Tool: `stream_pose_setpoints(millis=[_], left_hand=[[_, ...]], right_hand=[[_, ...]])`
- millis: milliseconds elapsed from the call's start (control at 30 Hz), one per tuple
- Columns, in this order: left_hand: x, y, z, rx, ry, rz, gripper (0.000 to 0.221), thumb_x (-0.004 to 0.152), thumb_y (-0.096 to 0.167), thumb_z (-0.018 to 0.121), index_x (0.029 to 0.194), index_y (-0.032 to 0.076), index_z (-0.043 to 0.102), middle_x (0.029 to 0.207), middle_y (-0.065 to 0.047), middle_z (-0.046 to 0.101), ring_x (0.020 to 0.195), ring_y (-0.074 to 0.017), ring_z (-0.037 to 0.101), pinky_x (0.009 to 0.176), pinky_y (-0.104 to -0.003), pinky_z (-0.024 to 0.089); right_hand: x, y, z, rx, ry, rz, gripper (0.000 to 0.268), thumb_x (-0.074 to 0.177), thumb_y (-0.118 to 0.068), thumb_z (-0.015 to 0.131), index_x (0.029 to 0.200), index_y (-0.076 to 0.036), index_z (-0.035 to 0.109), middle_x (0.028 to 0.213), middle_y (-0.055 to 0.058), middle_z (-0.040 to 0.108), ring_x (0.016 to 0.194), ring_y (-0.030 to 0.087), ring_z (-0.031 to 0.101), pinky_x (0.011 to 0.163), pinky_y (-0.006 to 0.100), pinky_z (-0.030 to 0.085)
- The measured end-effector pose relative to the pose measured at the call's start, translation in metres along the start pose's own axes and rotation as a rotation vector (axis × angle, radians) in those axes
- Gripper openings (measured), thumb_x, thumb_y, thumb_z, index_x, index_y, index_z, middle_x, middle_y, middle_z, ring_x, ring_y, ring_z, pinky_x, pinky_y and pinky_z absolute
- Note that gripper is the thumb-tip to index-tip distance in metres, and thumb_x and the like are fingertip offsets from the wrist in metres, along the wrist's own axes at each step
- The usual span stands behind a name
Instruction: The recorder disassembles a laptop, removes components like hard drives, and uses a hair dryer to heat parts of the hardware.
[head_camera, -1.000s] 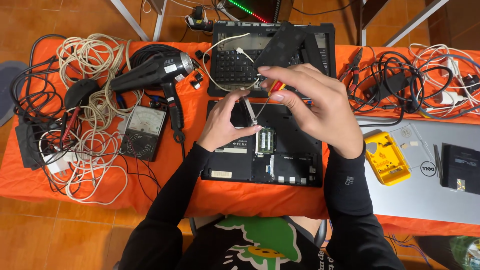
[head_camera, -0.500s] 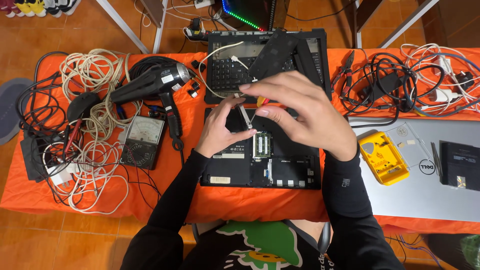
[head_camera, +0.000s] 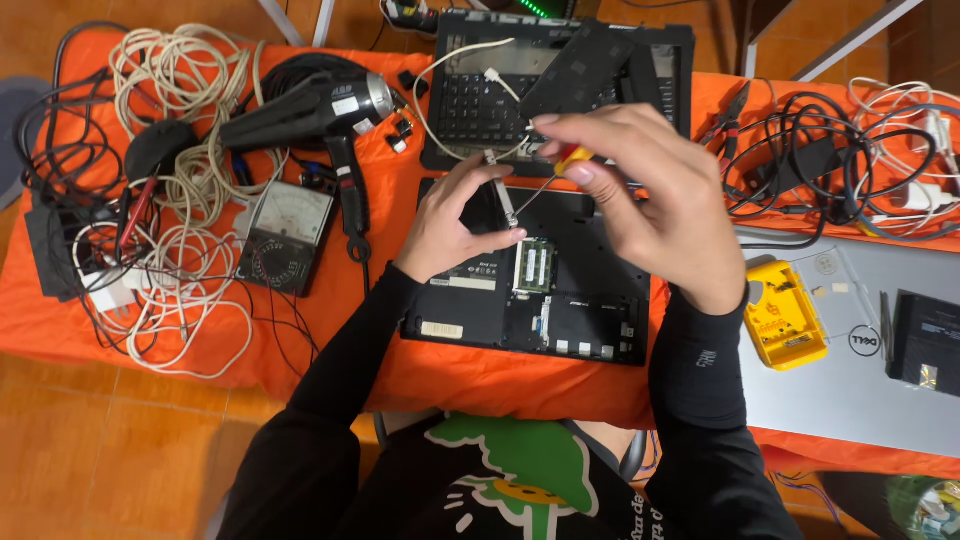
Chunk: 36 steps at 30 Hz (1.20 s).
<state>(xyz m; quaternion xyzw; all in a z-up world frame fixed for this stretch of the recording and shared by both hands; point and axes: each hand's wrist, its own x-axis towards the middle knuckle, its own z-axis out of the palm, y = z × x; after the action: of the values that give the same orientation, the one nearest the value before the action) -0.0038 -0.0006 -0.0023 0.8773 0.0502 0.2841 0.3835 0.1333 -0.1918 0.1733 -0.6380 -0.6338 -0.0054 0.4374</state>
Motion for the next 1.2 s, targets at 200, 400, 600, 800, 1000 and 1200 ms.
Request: stream_pose_setpoints(millis=[200,400,600,800,1000,1200], left_hand=[[0.000,-0.001,0.001,0.010,0.003,0.022,0.071,0.079,0.041,0.091,0.136,0.013,0.060,0.147,-0.016,0.055,0.131,-0.0353,0.062,0.108,-0.048,0.049],[0.000,-0.001,0.000,0.023,-0.001,0.020,0.070,0.081,0.043,0.091,0.136,0.014,0.061,0.146,-0.015,0.056,0.131,-0.0341,0.062,0.109,-0.047,0.049],[-0.001,-0.004,0.002,0.010,0.000,0.009,0.070,0.079,0.044,0.091,0.134,0.013,0.061,0.147,-0.014,0.056,0.130,-0.0331,0.063,0.108,-0.046,0.049],[-0.002,-0.008,0.003,0.034,0.038,0.081,0.076,0.079,0.042,0.092,0.139,0.010,0.058,0.145,-0.018,0.058,0.135,-0.0382,0.058,0.112,-0.049,0.046],[-0.001,0.003,-0.003,-0.044,0.050,0.104,0.075,0.081,0.032,0.095,0.140,0.008,0.057,0.145,-0.023,0.057,0.132,-0.0354,0.061,0.108,-0.043,0.053],[0.001,0.004,0.000,-0.062,0.012,0.137,0.071,0.082,0.021,0.096,0.139,0.003,0.058,0.140,-0.020,0.061,0.129,-0.0342,0.064,0.109,-0.042,0.054]], right_hand=[[-0.001,0.004,0.001,0.017,-0.005,-0.017,0.023,0.107,0.000,0.068,0.130,-0.002,0.066,0.111,0.009,0.074,0.105,0.021,0.070,0.096,0.031,0.054],[0.002,-0.004,-0.002,0.059,0.039,-0.007,0.024,0.108,0.000,0.067,0.132,-0.001,0.065,0.114,0.011,0.072,0.104,0.021,0.069,0.092,0.029,0.056],[-0.004,-0.006,-0.006,0.012,0.093,-0.009,0.016,0.112,0.001,0.067,0.127,0.002,0.064,0.111,0.013,0.072,0.103,0.020,0.071,0.092,0.028,0.058],[-0.024,-0.011,-0.014,-0.024,0.256,0.104,0.018,0.118,0.001,0.067,0.134,0.006,0.061,0.116,0.016,0.071,0.105,0.020,0.072,0.089,0.025,0.055],[-0.065,-0.009,-0.035,0.014,0.404,0.176,0.025,0.122,-0.001,0.065,0.143,0.006,0.053,0.117,0.012,0.069,0.105,0.020,0.068,0.091,0.026,0.052],[-0.127,-0.017,-0.064,-0.250,0.516,0.285,0.024,0.119,-0.001,0.066,0.140,0.004,0.056,0.114,0.013,0.071,0.106,0.019,0.070,0.093,0.027,0.051]])
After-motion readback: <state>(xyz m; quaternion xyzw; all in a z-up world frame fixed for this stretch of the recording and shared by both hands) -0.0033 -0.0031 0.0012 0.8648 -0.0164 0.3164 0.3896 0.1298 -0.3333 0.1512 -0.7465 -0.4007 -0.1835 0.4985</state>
